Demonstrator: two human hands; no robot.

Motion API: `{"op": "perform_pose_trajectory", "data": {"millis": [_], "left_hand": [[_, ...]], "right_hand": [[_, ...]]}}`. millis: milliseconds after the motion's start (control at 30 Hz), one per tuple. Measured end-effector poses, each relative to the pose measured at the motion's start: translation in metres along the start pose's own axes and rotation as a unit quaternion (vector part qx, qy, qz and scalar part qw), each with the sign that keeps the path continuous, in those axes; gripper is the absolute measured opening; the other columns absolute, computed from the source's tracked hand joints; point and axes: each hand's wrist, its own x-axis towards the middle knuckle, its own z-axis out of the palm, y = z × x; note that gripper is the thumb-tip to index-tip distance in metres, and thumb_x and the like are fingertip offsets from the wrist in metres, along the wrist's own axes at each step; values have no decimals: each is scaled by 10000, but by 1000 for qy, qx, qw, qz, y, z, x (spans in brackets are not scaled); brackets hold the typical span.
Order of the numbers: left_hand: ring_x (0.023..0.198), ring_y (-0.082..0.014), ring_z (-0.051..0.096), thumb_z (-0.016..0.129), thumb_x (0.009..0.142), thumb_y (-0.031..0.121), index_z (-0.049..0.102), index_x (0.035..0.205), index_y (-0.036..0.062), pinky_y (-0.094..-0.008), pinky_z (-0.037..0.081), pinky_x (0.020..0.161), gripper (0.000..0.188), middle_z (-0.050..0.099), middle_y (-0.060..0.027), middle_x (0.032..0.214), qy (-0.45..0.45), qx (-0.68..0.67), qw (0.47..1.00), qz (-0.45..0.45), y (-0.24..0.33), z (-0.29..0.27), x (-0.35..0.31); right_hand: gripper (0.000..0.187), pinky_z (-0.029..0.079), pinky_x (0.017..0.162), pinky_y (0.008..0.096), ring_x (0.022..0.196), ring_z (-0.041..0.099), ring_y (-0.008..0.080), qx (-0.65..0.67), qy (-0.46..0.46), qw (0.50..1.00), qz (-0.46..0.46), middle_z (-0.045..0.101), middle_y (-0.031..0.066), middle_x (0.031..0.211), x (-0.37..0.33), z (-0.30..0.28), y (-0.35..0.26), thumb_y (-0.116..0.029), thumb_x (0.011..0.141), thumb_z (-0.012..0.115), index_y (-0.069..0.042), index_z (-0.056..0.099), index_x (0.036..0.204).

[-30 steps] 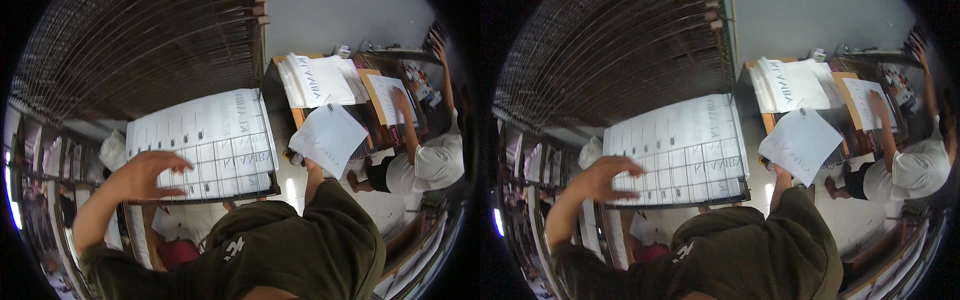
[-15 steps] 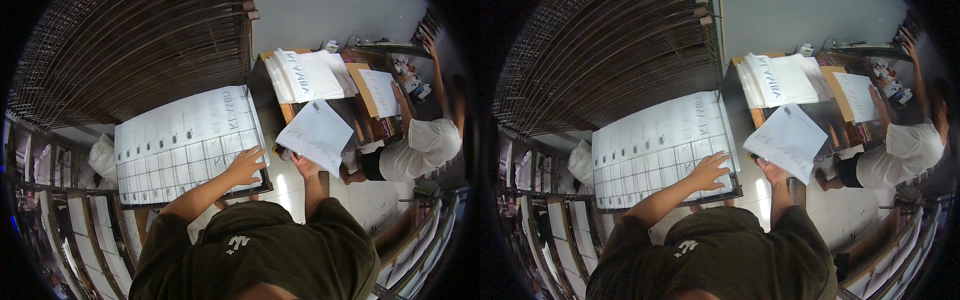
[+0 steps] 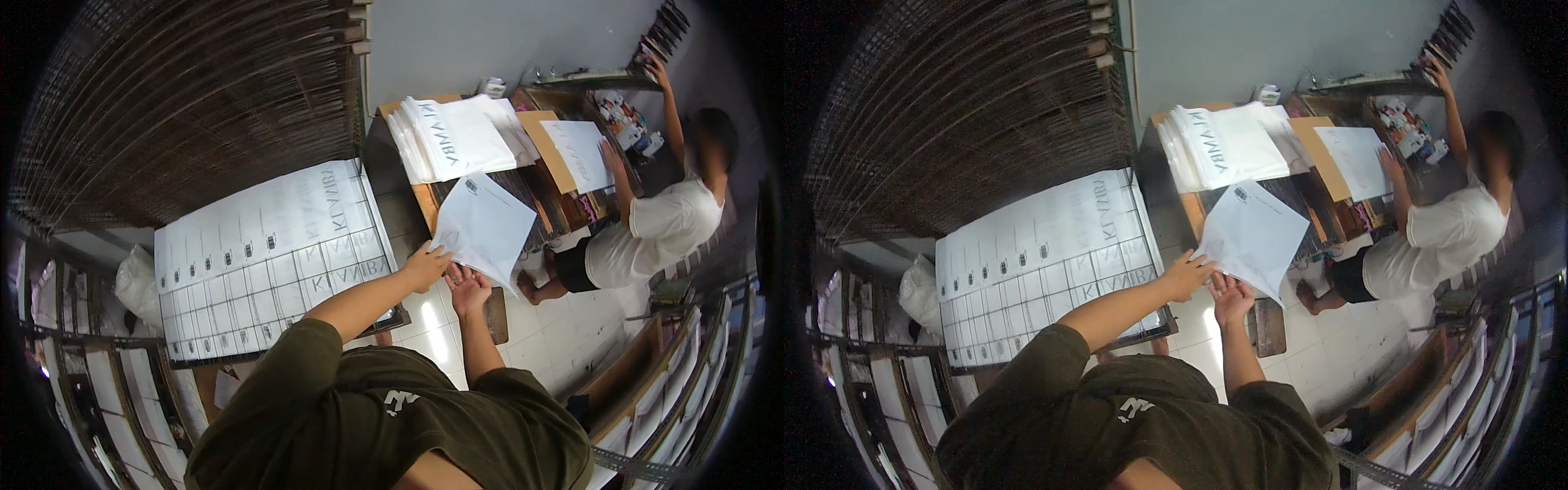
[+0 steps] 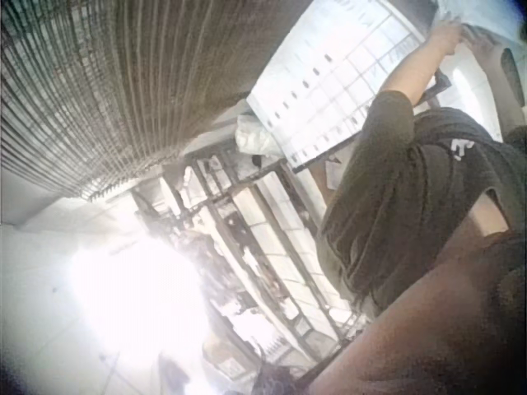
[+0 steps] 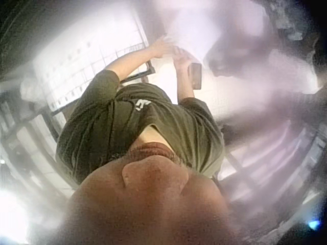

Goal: The person repeatedly picks up white packing sheets from a table and places them onto a nearby metal rack. The person also briefly handles a purple cloth. The task involves repetitive pick-and-place motions of the packing materials.

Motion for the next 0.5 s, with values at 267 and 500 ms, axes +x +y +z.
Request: {"op": "perform_pose_trajectory", "data": {"millis": [267,500], "left_hand": [[1251,-308,292,710,636,343,490,1206,100,-423,239,1035,657,320,-96,1347,184,-73,980,15,32,-69,-94],[1096,-298,476,653,699,397,375,1304,129,-441,387,873,718,481,-127,1215,154,-337,911,-181,21,32,-293]], "right_hand": [[454,488,666,331,877,558,213,-340,19,892,-298,509,130,1079,-9,42,-15,-34,828,497,-41,320,1245],[575,382,856,277,1082,451,217,-552,-205,786,-188,432,146,1217,-2,212,19,3,781,426,-12,269,1335]]}}
